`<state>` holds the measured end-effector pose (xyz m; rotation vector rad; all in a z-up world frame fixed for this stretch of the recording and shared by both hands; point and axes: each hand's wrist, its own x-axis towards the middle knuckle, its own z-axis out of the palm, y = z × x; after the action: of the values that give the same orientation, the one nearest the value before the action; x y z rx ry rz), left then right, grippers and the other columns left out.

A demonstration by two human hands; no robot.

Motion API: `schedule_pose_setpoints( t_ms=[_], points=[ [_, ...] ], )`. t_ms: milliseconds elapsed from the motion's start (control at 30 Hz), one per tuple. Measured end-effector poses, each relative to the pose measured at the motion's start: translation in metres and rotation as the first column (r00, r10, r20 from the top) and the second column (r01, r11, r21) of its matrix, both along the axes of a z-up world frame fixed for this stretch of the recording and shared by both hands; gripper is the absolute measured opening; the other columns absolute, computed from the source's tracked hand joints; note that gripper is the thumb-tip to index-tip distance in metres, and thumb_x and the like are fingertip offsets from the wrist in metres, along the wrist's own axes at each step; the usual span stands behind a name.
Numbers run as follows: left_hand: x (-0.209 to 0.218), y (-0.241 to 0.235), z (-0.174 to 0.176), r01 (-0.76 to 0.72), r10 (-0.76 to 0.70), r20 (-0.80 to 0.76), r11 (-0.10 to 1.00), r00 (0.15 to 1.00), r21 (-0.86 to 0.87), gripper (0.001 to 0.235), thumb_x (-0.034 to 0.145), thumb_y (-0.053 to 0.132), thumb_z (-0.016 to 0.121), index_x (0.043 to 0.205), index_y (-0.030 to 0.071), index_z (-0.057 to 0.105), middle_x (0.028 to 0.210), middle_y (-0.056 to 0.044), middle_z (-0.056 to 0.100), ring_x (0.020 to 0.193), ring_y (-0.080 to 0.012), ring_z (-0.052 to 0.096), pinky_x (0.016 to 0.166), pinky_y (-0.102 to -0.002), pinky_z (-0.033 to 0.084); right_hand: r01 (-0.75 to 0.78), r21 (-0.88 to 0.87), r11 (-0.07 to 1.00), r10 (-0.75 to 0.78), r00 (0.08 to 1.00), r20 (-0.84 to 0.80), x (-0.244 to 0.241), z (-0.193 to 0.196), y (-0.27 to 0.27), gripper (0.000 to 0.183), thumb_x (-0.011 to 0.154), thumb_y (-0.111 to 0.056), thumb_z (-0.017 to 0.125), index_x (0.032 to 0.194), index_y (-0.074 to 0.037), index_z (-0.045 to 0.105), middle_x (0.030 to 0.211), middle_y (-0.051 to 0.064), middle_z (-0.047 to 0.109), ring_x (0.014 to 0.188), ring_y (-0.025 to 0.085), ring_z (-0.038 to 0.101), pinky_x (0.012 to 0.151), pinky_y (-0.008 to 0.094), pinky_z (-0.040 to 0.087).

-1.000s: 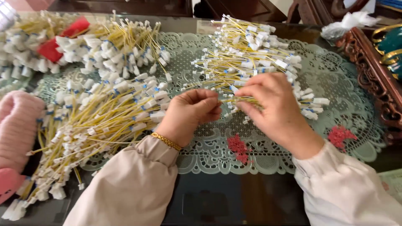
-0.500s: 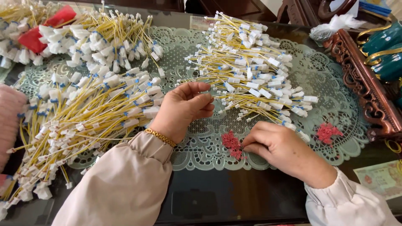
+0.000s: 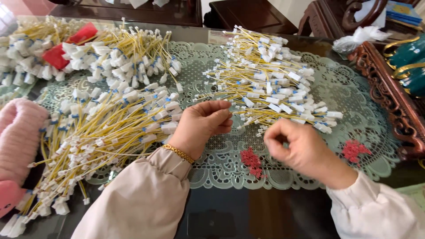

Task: Assembling small red plastic pieces onto the ends of wire connector components at a table.

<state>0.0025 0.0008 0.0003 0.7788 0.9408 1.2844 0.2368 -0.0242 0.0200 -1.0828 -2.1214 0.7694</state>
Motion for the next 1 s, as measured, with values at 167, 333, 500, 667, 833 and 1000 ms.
schedule_pose_setpoints(
  t_ms=[167,333,500,667,833,1000],
  points=[
    [-0.002,0.001,-0.002,-0.001,0.001,0.049,1.0,0.999,-0.002,0.03,0.084,-0.003,0.066,0.113,-0.009,0.063,0.084,-0.018,0.067,0.07,-0.0253,0.071,0.065,-0.036,0.064,0.004,-0.167,0.986,-0.038,0.98,-0.197,-0.042,0.029,0.017,0.009,0.085,-0.006,0.066,0.093,-0.002,0.068,0.068,0.01,0.072,0.062,0.012,0.067,0.057,0.028,0.057],
    [-0.006,0.006,-0.005,0.058,-0.057,0.055,0.998,0.997,-0.012,0.029,0.086,-0.003,0.066,0.115,-0.006,0.062,0.086,-0.022,0.067,0.069,-0.0306,0.071,0.063,-0.041,0.065,-0.026,-0.321,0.947,-0.061,0.964,-0.259,-0.061,0.029,0.029,0.014,0.089,-0.002,0.063,0.098,0.006,0.069,0.073,0.019,0.075,0.066,0.02,0.07,0.064,0.034,0.06],
    [-0.003,0.002,-0.005,0.038,-0.038,0.055,0.999,0.998,0.01,0.035,0.085,-0.003,0.065,0.12,-0.006,0.06,0.086,-0.017,0.068,0.073,-0.0247,0.071,0.068,-0.036,0.065,-0.017,-0.367,0.93,-0.113,0.937,-0.33,-0.06,0.03,0.03,0.015,0.081,0.004,0.069,0.096,0.007,0.07,0.072,0.017,0.074,0.067,0.019,0.071,0.067,0.033,0.058],
    [0.0,0.002,-0.008,0.038,-0.039,0.053,0.999,0.998,0.022,0.035,0.086,-0.003,0.065,0.12,-0.005,0.06,0.086,-0.017,0.069,0.074,-0.0243,0.072,0.069,-0.037,0.065,0.007,-0.373,0.928,-0.141,0.932,-0.333,-0.056,0.024,0.033,0.013,0.081,0.003,0.071,0.093,0.006,0.071,0.073,0.018,0.076,0.068,0.019,0.071,0.069,0.033,0.058],
    [-0.006,0.0,0.006,0.038,-0.038,-0.017,0.999,0.999,-0.007,0.03,0.087,-0.004,0.063,0.117,-0.005,0.062,0.086,-0.021,0.068,0.072,-0.0276,0.071,0.064,-0.038,0.065,0.07,-0.309,0.948,-0.163,0.944,-0.287,-0.05,0.028,0.03,0.013,0.081,0.004,0.07,0.094,0.004,0.073,0.073,0.02,0.076,0.066,0.022,0.072,0.066,0.033,0.059],
    [-0.013,0.0,0.012,-0.047,0.062,-0.122,0.991,0.991,0.123,0.028,0.087,0.001,0.066,0.114,-0.003,0.062,0.085,-0.013,0.068,0.07,-0.014,0.065,0.058,-0.026,0.064,0.108,-0.24,0.965,-0.123,0.991,-0.047,-0.053,0.039,0.022,0.015,0.083,0.0,0.068,0.095,-0.002,0.075,0.077,0.016,0.077,0.068,0.017,0.07,0.066,0.032,0.059]
  ],
)
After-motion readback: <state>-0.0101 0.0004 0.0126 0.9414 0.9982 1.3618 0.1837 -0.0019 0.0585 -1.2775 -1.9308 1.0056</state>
